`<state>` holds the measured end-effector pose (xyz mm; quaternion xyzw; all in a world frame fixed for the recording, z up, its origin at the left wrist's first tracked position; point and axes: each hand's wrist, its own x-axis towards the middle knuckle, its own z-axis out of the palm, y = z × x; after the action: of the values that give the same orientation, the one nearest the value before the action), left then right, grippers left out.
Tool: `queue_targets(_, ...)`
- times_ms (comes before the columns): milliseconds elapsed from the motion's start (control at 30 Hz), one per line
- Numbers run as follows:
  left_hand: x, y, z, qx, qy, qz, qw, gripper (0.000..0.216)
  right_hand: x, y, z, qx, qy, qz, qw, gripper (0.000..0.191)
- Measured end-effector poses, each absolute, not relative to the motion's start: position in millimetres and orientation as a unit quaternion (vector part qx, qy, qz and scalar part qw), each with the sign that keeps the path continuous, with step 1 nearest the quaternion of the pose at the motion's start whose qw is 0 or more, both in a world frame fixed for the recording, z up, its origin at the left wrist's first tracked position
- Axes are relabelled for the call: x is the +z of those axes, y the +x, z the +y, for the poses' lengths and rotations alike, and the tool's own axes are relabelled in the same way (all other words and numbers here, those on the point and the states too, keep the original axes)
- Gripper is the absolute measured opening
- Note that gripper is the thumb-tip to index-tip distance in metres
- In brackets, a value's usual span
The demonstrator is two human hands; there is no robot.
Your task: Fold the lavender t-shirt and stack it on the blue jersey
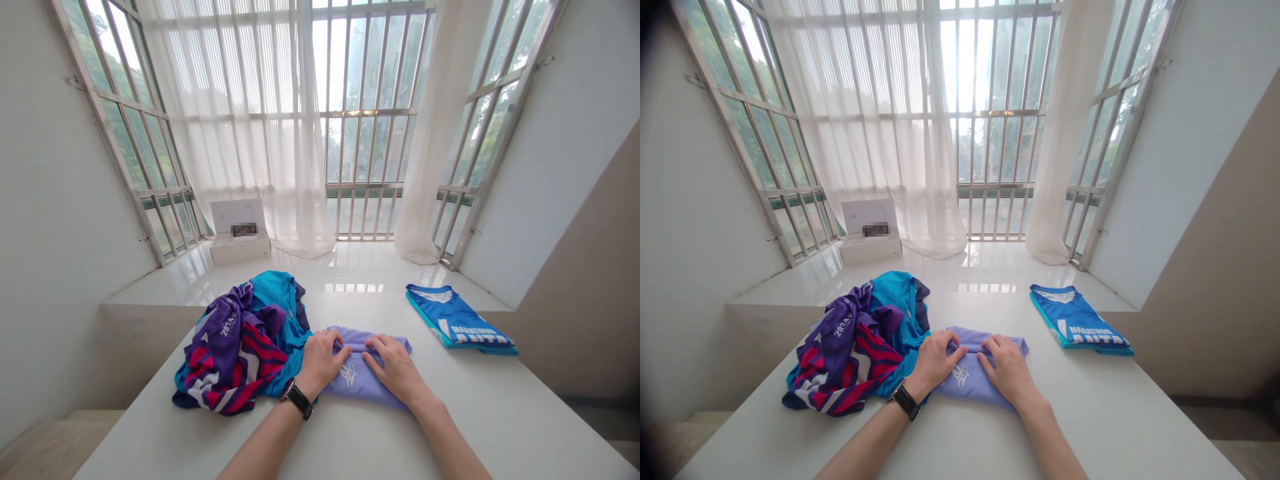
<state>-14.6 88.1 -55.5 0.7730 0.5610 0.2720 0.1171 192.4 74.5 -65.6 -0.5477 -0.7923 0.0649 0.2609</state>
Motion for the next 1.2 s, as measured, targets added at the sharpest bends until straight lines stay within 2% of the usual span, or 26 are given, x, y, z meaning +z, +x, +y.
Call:
queue_targets(167, -57.0, -14.9, 92.4, 0.245, 0.761, 0.591, 0.103, 0.030, -70.0, 195.8, 78.6, 0.056, -0.574, -0.771, 0.271, 0.021)
queue_targets(333, -52.5, -21.8, 93.9, 0.200, 0.770, 0.596, 0.108, 0.015, -71.7, 197.7, 78.6, 0.061, -0.592, -0.753, 0.281, 0.018)
queue_targets(533, -41.0, -21.3, 87.6, 0.196, 0.803, 0.562, 0.001, 0.012, -71.3, 196.9, 77.4, 0.058, -0.594, -0.749, 0.288, 0.015)
queue_targets(667, -46.7, -10.3, 83.6, 0.237, 0.871, 0.430, 0.004, 0.030, -72.4, 197.2, 77.6, 0.057, -0.582, -0.755, 0.297, 0.013)
queue_targets(833, -65.5, -3.4, 79.4, 0.223, 0.884, 0.410, 0.038, 0.045, -74.1, 192.8, 76.2, 0.045, -0.571, -0.755, 0.321, 0.014)
queue_targets(900, -67.2, -3.1, 77.5, 0.220, 0.883, 0.413, 0.031, 0.041, -73.8, 194.5, 74.9, 0.036, -0.570, -0.748, 0.338, 0.018)
queue_targets(1067, -58.3, -2.6, 73.1, 0.224, 0.883, 0.412, 0.016, 0.022, -69.4, 228.8, 66.7, -0.024, -0.638, -0.632, 0.438, 0.046)
queue_targets(1200, -55.8, 0.3, 72.6, 0.212, 0.890, 0.403, 0.006, 0.016, -65.0, 250.0, 57.3, -0.073, -0.670, -0.555, 0.489, 0.049)
